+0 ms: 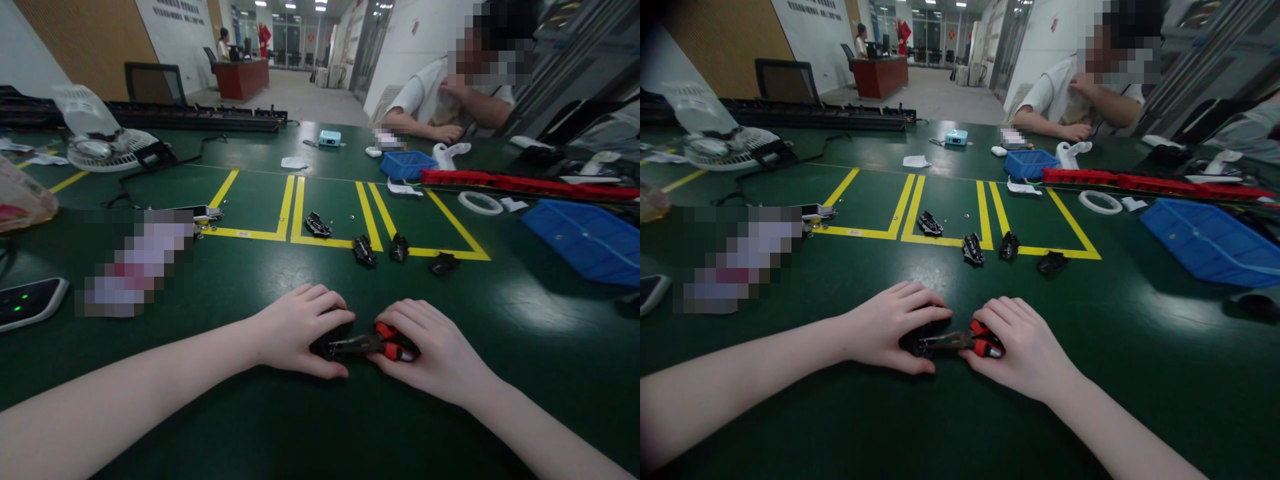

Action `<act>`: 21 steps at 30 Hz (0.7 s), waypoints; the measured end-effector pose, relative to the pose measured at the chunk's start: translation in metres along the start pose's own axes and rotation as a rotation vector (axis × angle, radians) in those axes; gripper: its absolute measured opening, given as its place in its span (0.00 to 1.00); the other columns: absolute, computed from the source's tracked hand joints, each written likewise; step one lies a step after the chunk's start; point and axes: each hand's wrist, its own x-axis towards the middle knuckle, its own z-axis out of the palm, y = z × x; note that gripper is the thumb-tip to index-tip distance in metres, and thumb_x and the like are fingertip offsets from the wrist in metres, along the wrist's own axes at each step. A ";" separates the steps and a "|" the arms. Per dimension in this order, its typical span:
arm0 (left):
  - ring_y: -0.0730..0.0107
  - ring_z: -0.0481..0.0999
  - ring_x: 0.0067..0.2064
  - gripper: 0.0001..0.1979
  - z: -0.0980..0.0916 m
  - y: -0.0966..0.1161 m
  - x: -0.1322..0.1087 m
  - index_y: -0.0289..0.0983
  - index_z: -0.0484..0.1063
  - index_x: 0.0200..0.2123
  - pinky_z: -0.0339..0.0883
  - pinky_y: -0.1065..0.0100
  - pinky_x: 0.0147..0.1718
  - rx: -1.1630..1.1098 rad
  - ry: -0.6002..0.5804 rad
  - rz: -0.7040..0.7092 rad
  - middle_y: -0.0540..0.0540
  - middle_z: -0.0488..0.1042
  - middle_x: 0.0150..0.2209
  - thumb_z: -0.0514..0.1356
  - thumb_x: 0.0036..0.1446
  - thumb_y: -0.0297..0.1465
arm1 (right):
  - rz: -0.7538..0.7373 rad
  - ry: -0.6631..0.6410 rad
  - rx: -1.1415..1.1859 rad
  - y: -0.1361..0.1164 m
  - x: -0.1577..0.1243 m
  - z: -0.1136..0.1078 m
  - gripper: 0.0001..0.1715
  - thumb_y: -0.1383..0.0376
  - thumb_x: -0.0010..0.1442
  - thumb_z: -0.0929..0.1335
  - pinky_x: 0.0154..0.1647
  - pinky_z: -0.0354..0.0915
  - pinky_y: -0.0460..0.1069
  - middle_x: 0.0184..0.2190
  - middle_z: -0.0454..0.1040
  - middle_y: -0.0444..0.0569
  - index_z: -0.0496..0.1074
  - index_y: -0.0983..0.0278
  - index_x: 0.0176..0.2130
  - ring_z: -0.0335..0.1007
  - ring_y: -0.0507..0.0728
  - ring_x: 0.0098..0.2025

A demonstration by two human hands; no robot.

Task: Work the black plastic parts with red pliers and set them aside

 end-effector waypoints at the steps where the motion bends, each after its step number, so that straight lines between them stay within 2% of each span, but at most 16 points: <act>1: 0.54 0.70 0.52 0.33 0.000 0.000 0.000 0.35 0.67 0.57 0.66 0.58 0.49 0.000 -0.001 -0.001 0.38 0.71 0.54 0.61 0.57 0.53 | 0.002 0.000 0.005 0.000 0.000 0.000 0.14 0.59 0.56 0.72 0.35 0.65 0.52 0.35 0.74 0.49 0.69 0.62 0.40 0.70 0.57 0.35; 13: 0.54 0.70 0.52 0.34 0.001 0.000 0.000 0.35 0.67 0.58 0.66 0.57 0.50 0.020 -0.009 0.000 0.38 0.70 0.54 0.61 0.57 0.53 | 0.011 -0.017 0.003 0.001 0.001 -0.001 0.14 0.59 0.56 0.72 0.36 0.64 0.52 0.34 0.74 0.49 0.70 0.63 0.40 0.70 0.57 0.35; 21: 0.54 0.70 0.52 0.33 -0.001 0.000 0.000 0.34 0.67 0.57 0.66 0.58 0.51 -0.013 0.001 -0.011 0.38 0.71 0.54 0.61 0.58 0.52 | -0.003 0.024 0.009 -0.001 -0.003 0.000 0.14 0.60 0.56 0.73 0.34 0.65 0.51 0.34 0.75 0.49 0.71 0.64 0.41 0.71 0.57 0.35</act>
